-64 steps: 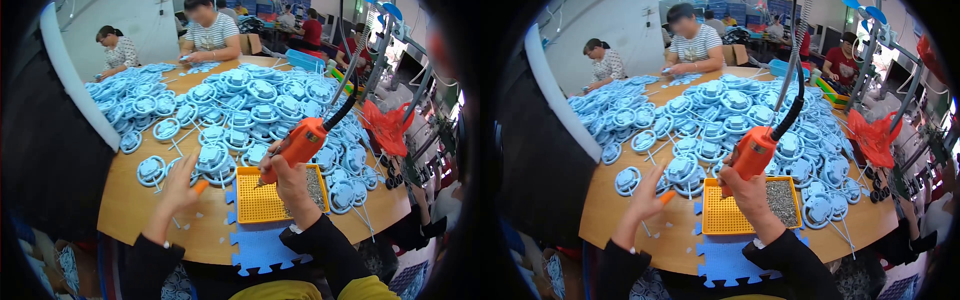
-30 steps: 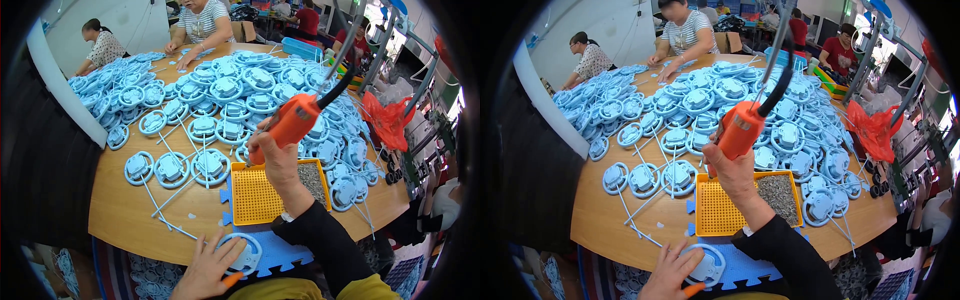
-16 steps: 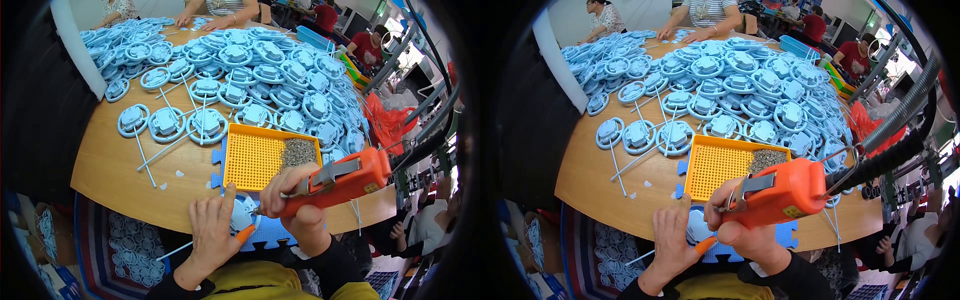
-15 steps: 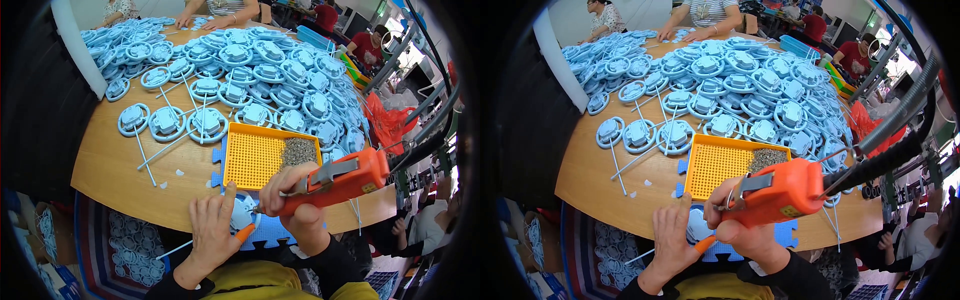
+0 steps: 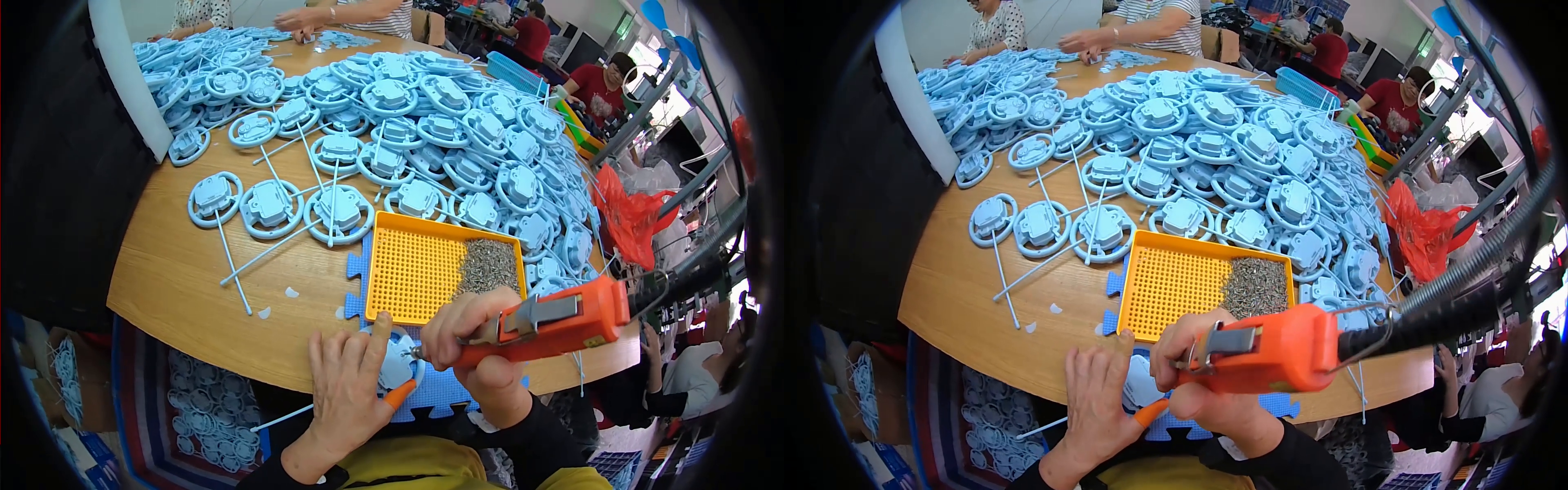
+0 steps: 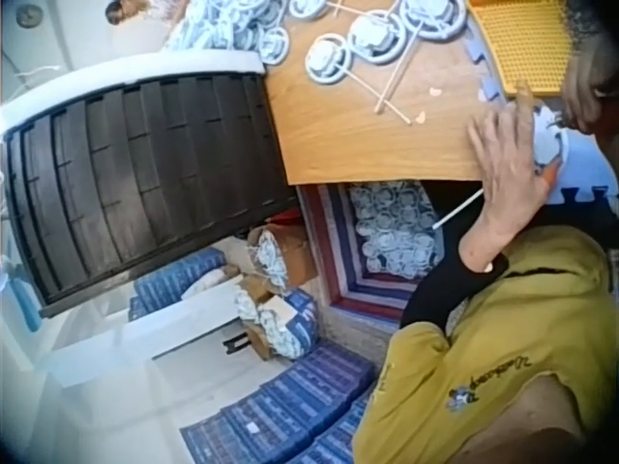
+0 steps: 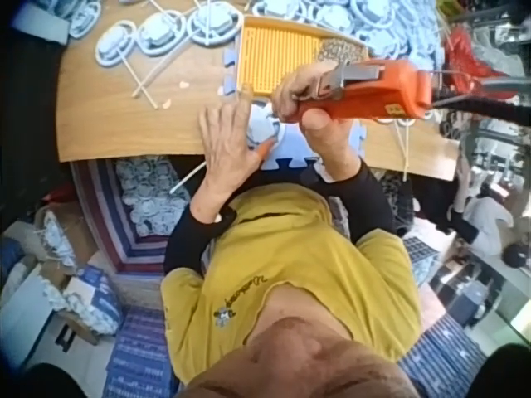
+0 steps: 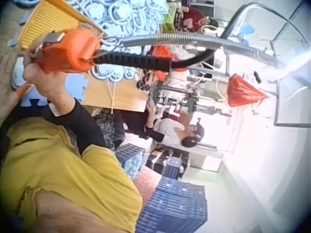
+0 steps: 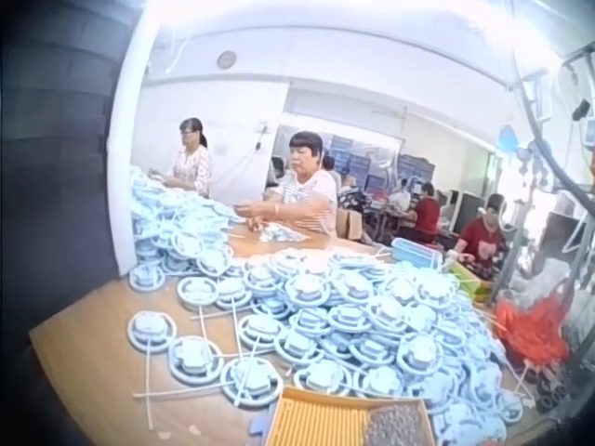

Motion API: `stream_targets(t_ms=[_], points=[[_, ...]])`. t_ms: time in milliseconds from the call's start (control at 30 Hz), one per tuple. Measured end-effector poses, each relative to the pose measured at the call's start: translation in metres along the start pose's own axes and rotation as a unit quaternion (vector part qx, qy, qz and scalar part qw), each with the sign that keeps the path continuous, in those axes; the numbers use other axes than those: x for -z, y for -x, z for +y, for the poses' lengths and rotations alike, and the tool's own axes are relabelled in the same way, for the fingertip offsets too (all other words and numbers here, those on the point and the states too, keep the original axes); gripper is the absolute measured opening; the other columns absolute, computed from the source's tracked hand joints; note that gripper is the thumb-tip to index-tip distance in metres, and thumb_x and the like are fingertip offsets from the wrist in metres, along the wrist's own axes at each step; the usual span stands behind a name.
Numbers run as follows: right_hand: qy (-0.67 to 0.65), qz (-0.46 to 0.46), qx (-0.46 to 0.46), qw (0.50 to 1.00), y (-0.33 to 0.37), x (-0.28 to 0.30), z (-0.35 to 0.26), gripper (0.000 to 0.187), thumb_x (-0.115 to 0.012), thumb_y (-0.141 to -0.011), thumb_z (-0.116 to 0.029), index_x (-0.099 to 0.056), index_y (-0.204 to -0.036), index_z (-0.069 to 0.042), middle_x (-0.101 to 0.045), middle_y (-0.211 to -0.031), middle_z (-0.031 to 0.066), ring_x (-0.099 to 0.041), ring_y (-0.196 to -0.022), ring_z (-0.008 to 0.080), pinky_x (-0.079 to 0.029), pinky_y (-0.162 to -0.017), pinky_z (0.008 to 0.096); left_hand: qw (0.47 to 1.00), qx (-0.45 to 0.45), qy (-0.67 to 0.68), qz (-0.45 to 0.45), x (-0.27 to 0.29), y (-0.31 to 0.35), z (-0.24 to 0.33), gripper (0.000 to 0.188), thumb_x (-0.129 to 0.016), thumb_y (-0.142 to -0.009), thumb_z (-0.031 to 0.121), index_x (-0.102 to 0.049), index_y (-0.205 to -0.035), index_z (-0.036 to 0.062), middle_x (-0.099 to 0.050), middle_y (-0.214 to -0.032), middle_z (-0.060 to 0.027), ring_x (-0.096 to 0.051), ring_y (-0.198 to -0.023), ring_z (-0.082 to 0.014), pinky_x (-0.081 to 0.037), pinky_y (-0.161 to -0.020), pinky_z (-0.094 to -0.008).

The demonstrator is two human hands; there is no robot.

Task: Manually assemble plastic components using small screws and an electric screwdriver.

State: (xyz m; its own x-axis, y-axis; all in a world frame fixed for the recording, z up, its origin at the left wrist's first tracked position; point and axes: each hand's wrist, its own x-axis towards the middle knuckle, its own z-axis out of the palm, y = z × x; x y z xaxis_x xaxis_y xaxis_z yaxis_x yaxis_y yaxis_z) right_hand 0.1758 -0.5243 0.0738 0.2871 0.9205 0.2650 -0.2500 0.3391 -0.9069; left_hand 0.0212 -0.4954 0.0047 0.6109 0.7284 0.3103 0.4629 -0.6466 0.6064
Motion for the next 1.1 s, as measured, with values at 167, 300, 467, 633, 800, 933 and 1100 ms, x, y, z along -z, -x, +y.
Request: stream_targets(t_ms=[167, 300, 467, 633, 800, 933, 1100], points=[[-0.004, 0.009, -0.012, 1.0, -0.003, -0.001, 0.001, 0.058, -0.079, -0.067, -0.056, -0.053, -0.077, -0.005, -0.056, -0.065, 0.0027, -0.057, -0.059, 0.0135, -0.047, -0.054, 0.0269, 1.0, -0.008, 0.012, -0.003, -0.003, 0.0, -0.004, 0.089, -0.076, -0.072, 0.036, -0.034, -0.144, 0.0052, -0.049, -0.106, -0.0107, -0.044, -0.102, -0.0332, -0.027, -0.097, -0.06], [0.001, -0.01, -0.008, 1.0, -0.002, 0.0, 0.003, 0.058, -0.079, -0.068, -0.055, -0.053, -0.078, -0.004, -0.056, -0.065, 0.0026, -0.057, -0.059, 0.0143, -0.048, -0.055, 0.0281, 1.0, -0.012, 0.008, 0.007, -0.003, 0.0, -0.005, 0.087, -0.076, -0.072, 0.035, -0.036, -0.143, 0.0047, -0.05, -0.106, -0.0116, -0.044, -0.101, -0.034, -0.03, -0.096, -0.0572], [-0.027, -0.009, 0.02, 0.999, 0.004, -0.002, 0.011, 0.056, -0.08, -0.069, -0.053, -0.054, -0.078, -0.004, -0.056, -0.065, 0.0026, -0.057, -0.059, 0.0147, -0.048, -0.055, 0.0288, 0.999, -0.025, 0.036, 0.027, -0.003, 0.0, -0.007, 0.084, -0.076, -0.072, 0.033, -0.038, -0.142, 0.0036, -0.051, -0.105, -0.0127, -0.045, -0.099, -0.0348, -0.035, -0.093, -0.0502], [-0.072, -0.057, 0.042, 0.995, 0.002, 0.01, 0.012, 0.056, -0.067, -0.079, -0.057, -0.049, -0.096, -0.006, -0.051, -0.064, 0.0051, -0.052, -0.051, 0.0184, -0.048, -0.053, 0.0345, 0.998, -0.002, 0.015, -0.058, 0.037, 0.012, -0.008, 0.087, -0.078, -0.07, 0.034, -0.039, -0.14, 0.0014, -0.053, -0.106, -0.0137, -0.046, -0.099, -0.0342, -0.036, -0.09, -0.0496], [0.028, 0.05, 0.115, 0.992, -0.033, 0.036, -0.021, 0.055, -0.069, -0.08, -0.054, -0.047, -0.097, -0.007, -0.049, -0.067, 0.0039, -0.051, -0.055, 0.0165, -0.045, -0.052, 0.0307, 0.986, 0.075, -0.093, -0.114, 0.135, 0.007, -0.02, 0.09, -0.082, -0.064, 0.032, -0.041, -0.137, -0.0013, -0.051, -0.116, -0.0191, -0.047, -0.105, -0.038, -0.038, -0.093, -0.0442], [0.027, 0.035, 0.047, 0.998, -0.059, 0.026, 0.006, 0.051, -0.069, -0.082, -0.051, -0.046, -0.096, -0.008, -0.048, -0.068, 0.0026, -0.049, -0.056, 0.0154, -0.043, -0.055, 0.0289, 0.985, -0.022, -0.17, -0.018, 0.117, -0.082, -0.083, 0.08, -0.081, -0.067, 0.032, -0.047, -0.132, -0.0002, -0.051, -0.126, -0.0205, -0.048, -0.114, -0.0374, -0.037, -0.096, -0.0461], [0.008, 0.076, 0.022, 0.997, -0.031, 0.052, 0.017, 0.045, -0.072, -0.081, -0.045, -0.045, -0.096, -0.013, -0.045, -0.066, 0.0016, -0.048, -0.053, 0.0148, -0.038, -0.042, 0.0283, 0.988, -0.045, -0.115, 0.094, 0.045, -0.233, -0.15, 0.079, -0.08, -0.067, 0.039, -0.047, -0.133, 0.0089, -0.05, -0.132, -0.0174, -0.045, -0.125, -0.0334, -0.036, -0.1, -0.0524]])
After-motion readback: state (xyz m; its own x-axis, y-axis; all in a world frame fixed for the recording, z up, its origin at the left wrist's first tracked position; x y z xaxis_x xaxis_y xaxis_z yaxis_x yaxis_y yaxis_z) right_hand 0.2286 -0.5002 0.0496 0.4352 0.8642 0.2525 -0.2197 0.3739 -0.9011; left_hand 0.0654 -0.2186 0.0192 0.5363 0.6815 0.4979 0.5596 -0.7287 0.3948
